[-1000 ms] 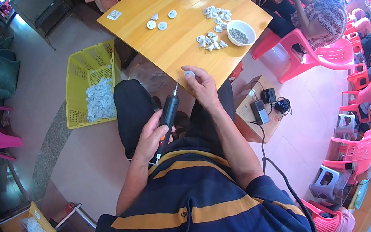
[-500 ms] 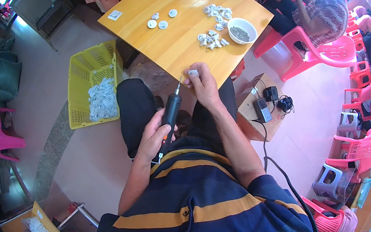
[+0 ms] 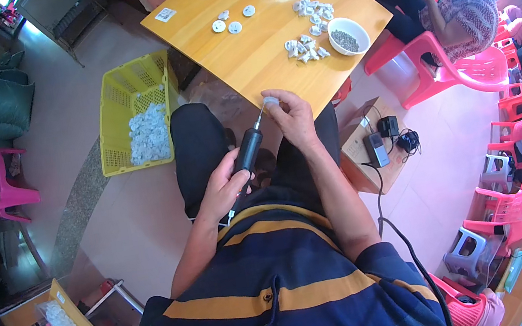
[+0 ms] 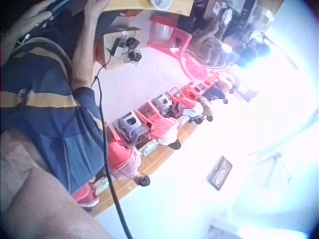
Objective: The person assembles plastic components by taking small parts and screws from the table and fastening them using an electric screwdriver.
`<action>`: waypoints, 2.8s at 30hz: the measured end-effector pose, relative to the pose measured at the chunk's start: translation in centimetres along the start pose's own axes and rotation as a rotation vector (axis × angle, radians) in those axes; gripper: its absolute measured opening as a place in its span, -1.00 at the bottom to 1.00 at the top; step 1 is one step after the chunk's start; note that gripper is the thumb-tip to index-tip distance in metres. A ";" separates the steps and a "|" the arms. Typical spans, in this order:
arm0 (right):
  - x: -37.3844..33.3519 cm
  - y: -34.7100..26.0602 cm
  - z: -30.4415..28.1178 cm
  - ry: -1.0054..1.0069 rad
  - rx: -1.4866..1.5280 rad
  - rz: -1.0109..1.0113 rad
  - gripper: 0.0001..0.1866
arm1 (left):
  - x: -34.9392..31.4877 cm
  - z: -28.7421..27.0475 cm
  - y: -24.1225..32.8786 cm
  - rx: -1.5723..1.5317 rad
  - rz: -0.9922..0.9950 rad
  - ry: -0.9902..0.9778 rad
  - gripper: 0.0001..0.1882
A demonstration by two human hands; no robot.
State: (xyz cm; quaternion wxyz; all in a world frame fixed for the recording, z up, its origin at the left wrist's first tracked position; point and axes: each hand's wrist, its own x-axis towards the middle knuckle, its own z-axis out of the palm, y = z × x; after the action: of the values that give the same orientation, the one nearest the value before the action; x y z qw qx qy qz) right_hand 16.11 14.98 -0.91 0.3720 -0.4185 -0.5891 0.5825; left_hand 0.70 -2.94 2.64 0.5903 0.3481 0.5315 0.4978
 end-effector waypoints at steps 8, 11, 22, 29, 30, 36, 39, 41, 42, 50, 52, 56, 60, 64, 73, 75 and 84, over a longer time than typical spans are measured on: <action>0.0 0.6 0.2 0.029 -0.018 -0.070 -0.77 | 0.1 0.0 -0.1 0.038 0.022 0.012 -0.50; 0.0 0.6 0.2 0.030 -0.049 -0.084 -0.78 | 0.1 0.0 -0.3 0.054 0.023 0.010 -0.50; 0.0 0.8 0.2 0.040 -0.128 -0.138 -0.78 | 0.2 0.0 -0.5 0.048 0.027 0.013 -0.49; 0.0 0.9 0.1 0.035 -0.204 -0.197 -0.79 | 0.2 -0.1 -0.7 0.034 0.030 0.008 -0.49; 0.0 0.8 0.1 0.033 -0.191 -0.197 -0.79 | 0.2 -0.1 -0.6 0.033 0.022 0.005 -0.50; -0.1 0.5 0.2 0.034 -0.182 -0.204 -0.79 | 0.2 0.0 -0.4 0.013 0.008 -0.002 -0.50; -0.1 0.5 0.3 0.038 -0.170 -0.203 -0.79 | 0.2 0.0 -0.5 0.013 0.006 -0.005 -0.51; -0.1 0.4 0.3 0.037 -0.157 -0.205 -0.79 | 0.3 -0.1 -0.5 0.011 0.009 -0.007 -0.51; 0.0 0.4 0.3 0.038 -0.179 -0.222 -0.79 | 0.3 -0.1 -0.5 0.019 0.007 -0.006 -0.51; 0.1 -0.1 0.3 0.037 -0.076 -0.121 -0.83 | 0.2 -0.1 0.0 -0.033 0.014 0.003 -0.51; 0.0 -1.0 0.1 0.028 0.024 0.051 -0.83 | 0.3 -0.5 -0.3 -0.023 0.018 -0.012 -0.44; 0.6 -2.1 -1.1 0.051 -0.516 -0.337 -0.81 | 0.2 -0.6 -0.3 -0.027 0.024 -0.005 -0.45; 0.8 -2.8 -1.8 0.158 -0.796 -0.347 -0.80 | 0.2 -0.6 -0.6 0.014 0.013 0.000 -0.45; 0.9 -3.6 -1.3 0.380 -0.856 -0.303 -0.81 | 0.2 -0.5 -0.4 0.002 0.006 0.007 -0.45; -0.2 -2.4 0.9 0.005 -0.008 0.091 -0.77 | 0.0 -0.4 -0.1 0.020 0.017 0.023 -0.49; -0.3 -3.1 1.4 -0.018 0.076 0.127 -0.78 | -0.1 -0.5 0.0 0.020 0.016 0.021 -0.49; -0.1 -2.6 1.2 -0.022 0.190 0.186 -0.78 | -0.2 0.0 0.5 0.013 0.017 0.004 -0.50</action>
State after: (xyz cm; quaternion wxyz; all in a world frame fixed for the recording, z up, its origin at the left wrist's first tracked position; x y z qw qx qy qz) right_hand 14.89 14.46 1.65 0.3478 -0.4280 -0.4939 0.6723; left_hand 0.57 -2.98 3.12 0.5828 0.3554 0.5329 0.5000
